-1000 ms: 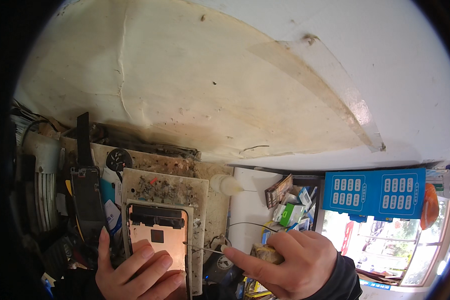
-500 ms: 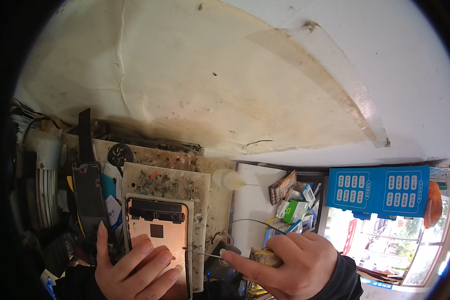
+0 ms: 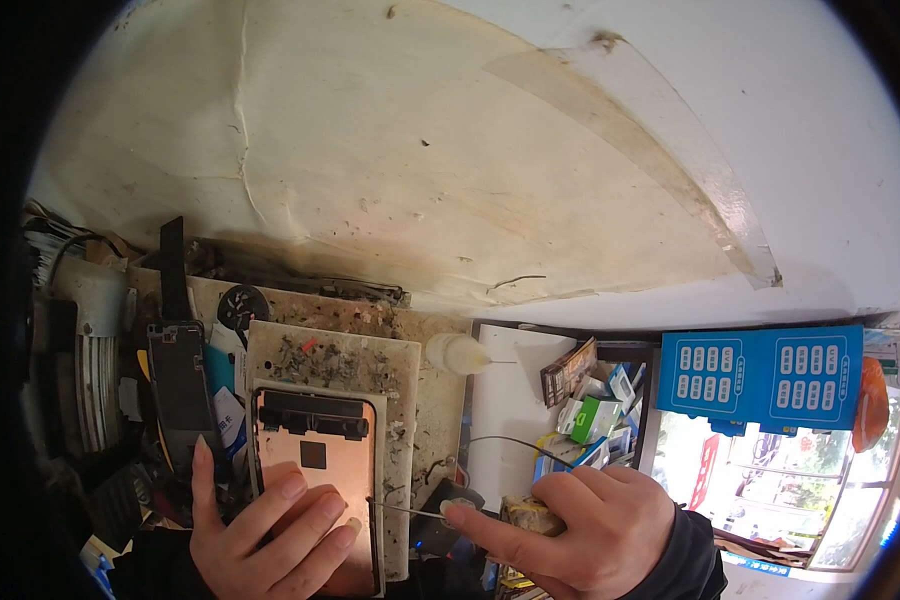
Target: The person uses a metal prying tool to separate the screen assembly from the phone frame, working along the edges to release adhesive. The phone is held steady with one hand while the tool is inserted and moved along the perimeter.
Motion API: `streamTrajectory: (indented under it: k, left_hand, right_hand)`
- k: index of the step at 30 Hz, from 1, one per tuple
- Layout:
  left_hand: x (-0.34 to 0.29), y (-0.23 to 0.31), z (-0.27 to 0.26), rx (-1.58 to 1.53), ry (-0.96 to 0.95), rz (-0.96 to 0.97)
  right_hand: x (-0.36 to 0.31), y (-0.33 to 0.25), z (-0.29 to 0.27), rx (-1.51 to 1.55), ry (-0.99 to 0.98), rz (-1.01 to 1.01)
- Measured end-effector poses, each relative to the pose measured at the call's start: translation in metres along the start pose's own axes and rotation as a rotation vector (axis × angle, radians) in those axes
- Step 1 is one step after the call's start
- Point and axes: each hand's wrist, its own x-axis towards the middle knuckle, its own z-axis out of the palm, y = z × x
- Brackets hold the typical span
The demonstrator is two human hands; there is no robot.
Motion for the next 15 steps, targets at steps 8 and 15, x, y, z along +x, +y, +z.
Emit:
streamTrajectory:
  k: [8,15]
  left_hand:
    - [0.0002,0.0011,0.0009,0.009,0.005,-0.004]
    - [-0.0004,0.0017,0.0013,0.022,-0.001,-0.004]
  right_hand:
    - [-0.0023,0.0009,0.0010,0.005,-0.007,-0.008]
    - [-0.0052,0.0018,0.0054,0.030,0.011,-0.018]
